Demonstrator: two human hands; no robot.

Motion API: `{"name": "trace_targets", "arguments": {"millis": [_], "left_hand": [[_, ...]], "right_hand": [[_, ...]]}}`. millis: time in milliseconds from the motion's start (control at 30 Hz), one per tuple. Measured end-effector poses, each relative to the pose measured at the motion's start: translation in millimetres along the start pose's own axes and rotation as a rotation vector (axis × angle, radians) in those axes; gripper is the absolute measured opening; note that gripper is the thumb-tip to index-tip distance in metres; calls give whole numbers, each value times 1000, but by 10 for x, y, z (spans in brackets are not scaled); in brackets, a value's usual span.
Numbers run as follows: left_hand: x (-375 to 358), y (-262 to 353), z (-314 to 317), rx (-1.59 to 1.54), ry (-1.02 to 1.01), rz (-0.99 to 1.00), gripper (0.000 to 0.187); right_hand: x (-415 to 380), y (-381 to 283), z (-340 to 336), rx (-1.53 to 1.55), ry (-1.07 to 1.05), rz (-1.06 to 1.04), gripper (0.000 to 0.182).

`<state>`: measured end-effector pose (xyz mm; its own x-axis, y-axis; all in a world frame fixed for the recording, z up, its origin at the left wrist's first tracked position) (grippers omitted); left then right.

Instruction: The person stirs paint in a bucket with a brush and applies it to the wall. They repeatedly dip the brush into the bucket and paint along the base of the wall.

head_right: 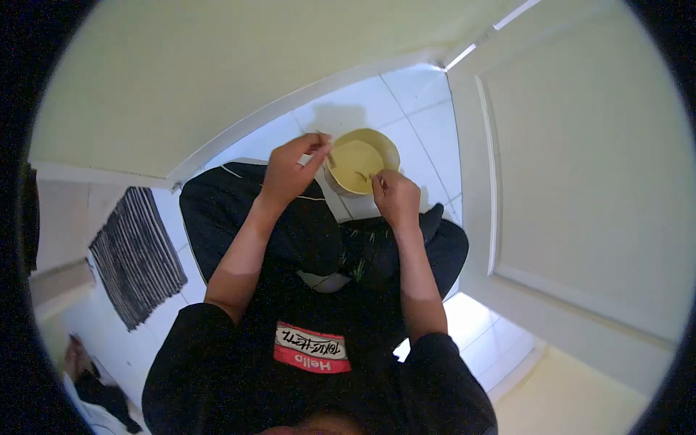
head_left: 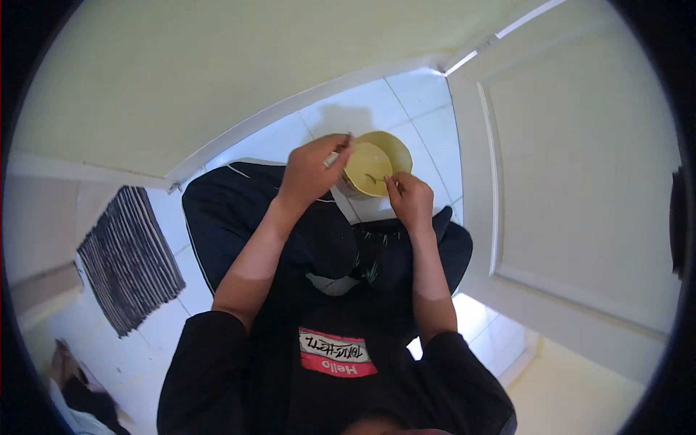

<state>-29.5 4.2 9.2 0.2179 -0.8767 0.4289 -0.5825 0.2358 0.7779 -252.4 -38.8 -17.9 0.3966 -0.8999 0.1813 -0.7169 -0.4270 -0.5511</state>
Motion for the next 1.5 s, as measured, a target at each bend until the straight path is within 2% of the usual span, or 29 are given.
{"name": "trace_targets", "arguments": {"millis": [100, 267, 400, 600, 933, 1233, 1500], "left_hand": [[28, 37, -47, -6, -11, 31, 21], [41, -26, -102, -16, -10, 91, 22], [31, -41, -165, 3, -36, 66, 22], [48, -82, -184, -8, -3, 73, 23], [57, -51, -269, 0, 79, 88, 20], [48, -5, -313, -29, 141, 100, 17], [30, 11, -264, -88, 129, 89, 16]], "right_hand": [[97, -63, 11, -137, -205, 3, 19], [404, -109, -27, -284, -154, -56, 17], [568, -99, 82, -326, -60, -103, 16], [527, -165, 359, -200, 108, -167, 17], [373, -269, 464, -136, -144, -138, 20], [153, -451, 343, -68, -335, -288, 18], [202, -324, 108, -157, -390, -259, 17]]}}
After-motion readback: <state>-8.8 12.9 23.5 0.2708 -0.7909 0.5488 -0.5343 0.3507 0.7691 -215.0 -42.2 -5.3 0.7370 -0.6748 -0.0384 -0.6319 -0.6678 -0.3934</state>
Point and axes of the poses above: each hand's wrist, its own x-axis towards the middle knuckle, its own z-axis out of the palm, y = z × x, the point moved 5 cm from there along x, towards the middle knuckle, and after that the axes turned 7 degrees about x, right-handed, at the moved point
